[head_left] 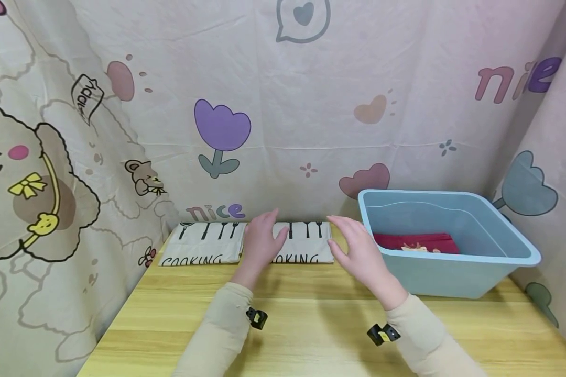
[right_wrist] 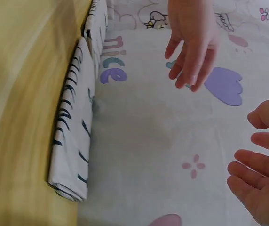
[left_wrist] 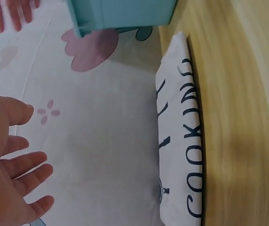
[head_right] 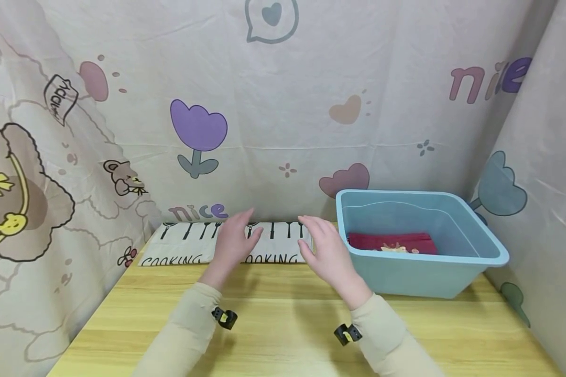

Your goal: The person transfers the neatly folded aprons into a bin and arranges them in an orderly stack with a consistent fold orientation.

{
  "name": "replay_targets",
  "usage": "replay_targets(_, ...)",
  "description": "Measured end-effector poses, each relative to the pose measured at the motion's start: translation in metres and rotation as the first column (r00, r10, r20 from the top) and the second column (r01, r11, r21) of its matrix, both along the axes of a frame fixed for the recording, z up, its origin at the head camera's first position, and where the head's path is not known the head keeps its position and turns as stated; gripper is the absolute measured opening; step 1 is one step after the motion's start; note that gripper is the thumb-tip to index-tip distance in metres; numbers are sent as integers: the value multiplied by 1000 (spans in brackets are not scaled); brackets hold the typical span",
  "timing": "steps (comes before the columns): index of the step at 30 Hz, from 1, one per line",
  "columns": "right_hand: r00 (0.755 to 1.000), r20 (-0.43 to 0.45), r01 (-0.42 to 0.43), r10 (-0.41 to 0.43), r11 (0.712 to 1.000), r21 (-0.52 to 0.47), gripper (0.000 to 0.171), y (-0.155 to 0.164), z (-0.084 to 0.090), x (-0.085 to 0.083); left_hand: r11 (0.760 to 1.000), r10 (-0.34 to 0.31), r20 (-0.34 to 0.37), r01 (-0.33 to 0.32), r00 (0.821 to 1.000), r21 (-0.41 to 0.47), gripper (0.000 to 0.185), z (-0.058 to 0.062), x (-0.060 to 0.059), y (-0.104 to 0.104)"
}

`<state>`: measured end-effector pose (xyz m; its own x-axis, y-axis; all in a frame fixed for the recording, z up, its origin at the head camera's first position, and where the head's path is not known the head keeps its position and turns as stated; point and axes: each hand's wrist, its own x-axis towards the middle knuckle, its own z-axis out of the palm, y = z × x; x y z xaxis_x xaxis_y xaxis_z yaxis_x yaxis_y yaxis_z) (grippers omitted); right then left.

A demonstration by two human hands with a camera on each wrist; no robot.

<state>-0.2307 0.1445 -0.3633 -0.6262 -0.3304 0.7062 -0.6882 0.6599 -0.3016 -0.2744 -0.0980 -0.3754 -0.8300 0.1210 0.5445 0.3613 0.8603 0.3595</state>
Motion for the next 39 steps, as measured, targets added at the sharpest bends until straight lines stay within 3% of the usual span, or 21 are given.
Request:
replay_targets(6,994,107,30,-25,999,-45,51,-9,-16,-11,989,8,102,-23,995,149,56,-3,-8,-14)
replay_targets(10,981,186,68,-51,994,-87,51,-11,-29,-21,966,-12,186,-37,982,256,60,-10,-13,-21)
replay_targets(13,965,259,84,-50,989,-124,52,-12,-40,-29,931,-33,259,-64,965,359,61,-17,-18,-25)
replay_targets(17,938,345,103,-35,978,-182,53,-13,-53,-40,863,-69,336,-113,939,493,60,-27,-26,-31)
replay_targets(21,908,417,143,-38,964,-224,51,-13,-61,-50,821,-83,396,-162,915,547,62,-36,-32,-37)
replay_targets(30,832,553,238,-51,933,-271,50,-14,-75,-76,810,-51,482,-246,874,533,65,-48,-48,-49)
replay_targets(39,734,670,341,-105,912,-231,52,-16,-86,-97,812,-34,508,-273,861,517,68,-59,-61,-57)
